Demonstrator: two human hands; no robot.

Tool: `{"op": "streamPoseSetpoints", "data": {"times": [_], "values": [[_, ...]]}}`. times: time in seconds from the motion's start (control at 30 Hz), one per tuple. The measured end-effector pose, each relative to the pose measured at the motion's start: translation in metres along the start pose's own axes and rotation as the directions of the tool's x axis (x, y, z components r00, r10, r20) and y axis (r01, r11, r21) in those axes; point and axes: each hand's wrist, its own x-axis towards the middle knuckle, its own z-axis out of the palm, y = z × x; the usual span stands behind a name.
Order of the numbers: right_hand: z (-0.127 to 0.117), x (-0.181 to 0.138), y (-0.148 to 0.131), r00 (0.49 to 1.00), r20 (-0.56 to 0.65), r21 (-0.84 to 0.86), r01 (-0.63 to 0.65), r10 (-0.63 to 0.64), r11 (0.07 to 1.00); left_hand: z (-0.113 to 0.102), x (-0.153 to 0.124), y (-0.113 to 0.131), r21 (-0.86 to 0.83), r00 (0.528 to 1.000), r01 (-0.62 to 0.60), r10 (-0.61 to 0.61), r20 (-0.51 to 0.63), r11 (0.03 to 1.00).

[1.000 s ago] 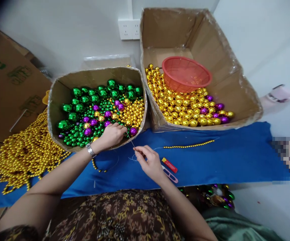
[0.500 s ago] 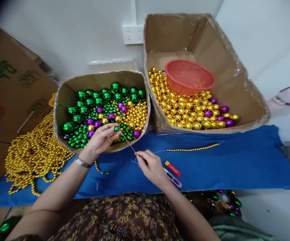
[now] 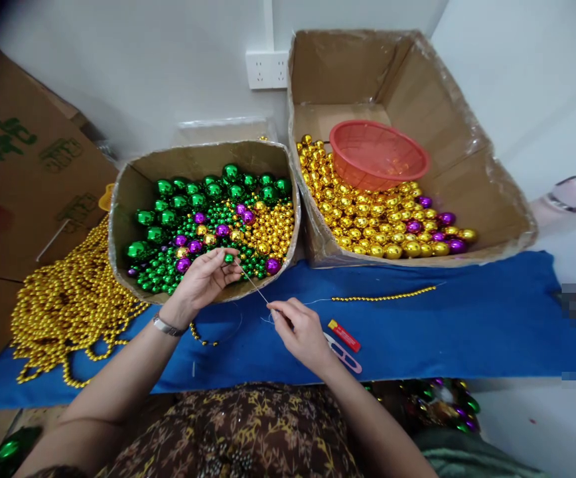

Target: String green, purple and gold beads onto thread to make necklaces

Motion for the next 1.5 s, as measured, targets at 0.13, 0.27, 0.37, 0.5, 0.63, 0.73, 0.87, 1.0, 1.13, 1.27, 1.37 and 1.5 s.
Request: {"op": "streamPoseSetpoints", "data": {"times": [0.13,0.27,0.37,0.5,0.63,0.73,0.87,1.0,1.13,1.27,1.37,1.5], "values": [[0.0,-0.001,0.002,1.0,0.006,-0.009,0.015,-0.015,1.0,0.0,-0.001,-0.002,0.053,1.0,-0.011,0.009,0.023,0.999],[0.001,-0.002,0.004,0.999,0.0,-0.068,0.052,-0.052,0.996,0.002,-0.002,-0.001,0.276,0.995,-0.095,0.098,0.006,0.956],[0.001,-0.002,0.006,0.997,-0.04,-0.09,0.061,-0.065,0.994,0.005,0.003,0.003,0.412,0.983,-0.185,0.171,0.07,0.892],[-0.002,-0.001,0.007,0.994,-0.106,-0.079,0.022,-0.03,0.997,0.013,0.024,0.006,0.744,0.93,-0.35,0.306,0.203,0.569],[-0.002,-0.001,0.009,0.992,-0.123,-0.092,-0.002,-0.009,0.996,0.021,0.045,-0.003,0.918,0.882,-0.377,0.253,0.397,-0.124],[-0.001,-0.002,0.009,0.993,-0.121,-0.096,-0.014,0.003,0.995,0.023,0.05,-0.011,0.896,0.9,-0.322,0.195,0.39,-0.307],[-0.002,-0.002,0.01,0.993,-0.118,-0.092,-0.027,0.016,0.995,0.019,0.047,-0.014,0.933,0.902,-0.303,0.258,0.347,-0.194],[-0.003,-0.002,0.011,0.993,-0.112,-0.087,-0.031,0.021,0.996,0.012,0.045,-0.009,0.878,0.903,-0.37,0.34,0.263,0.303],[-0.002,-0.001,0.013,0.994,-0.106,-0.082,-0.021,0.013,0.996,0.008,0.037,0.0,0.488,0.964,-0.242,0.265,0.022,0.839],[0.001,-0.001,0.013,0.997,-0.083,-0.093,-0.011,0.003,0.996,0.007,0.024,0.005,0.292,0.975,-0.202,0.219,-0.026,0.935],[0.003,0.0,0.013,0.997,-0.076,-0.108,-0.001,-0.007,0.994,0.008,0.019,0.006,0.271,0.976,-0.204,0.218,-0.023,0.941],[0.003,0.0,0.014,0.998,-0.065,-0.115,0.003,-0.011,0.993,0.009,0.016,0.005,0.274,0.973,-0.212,0.229,-0.031,0.938]]}}
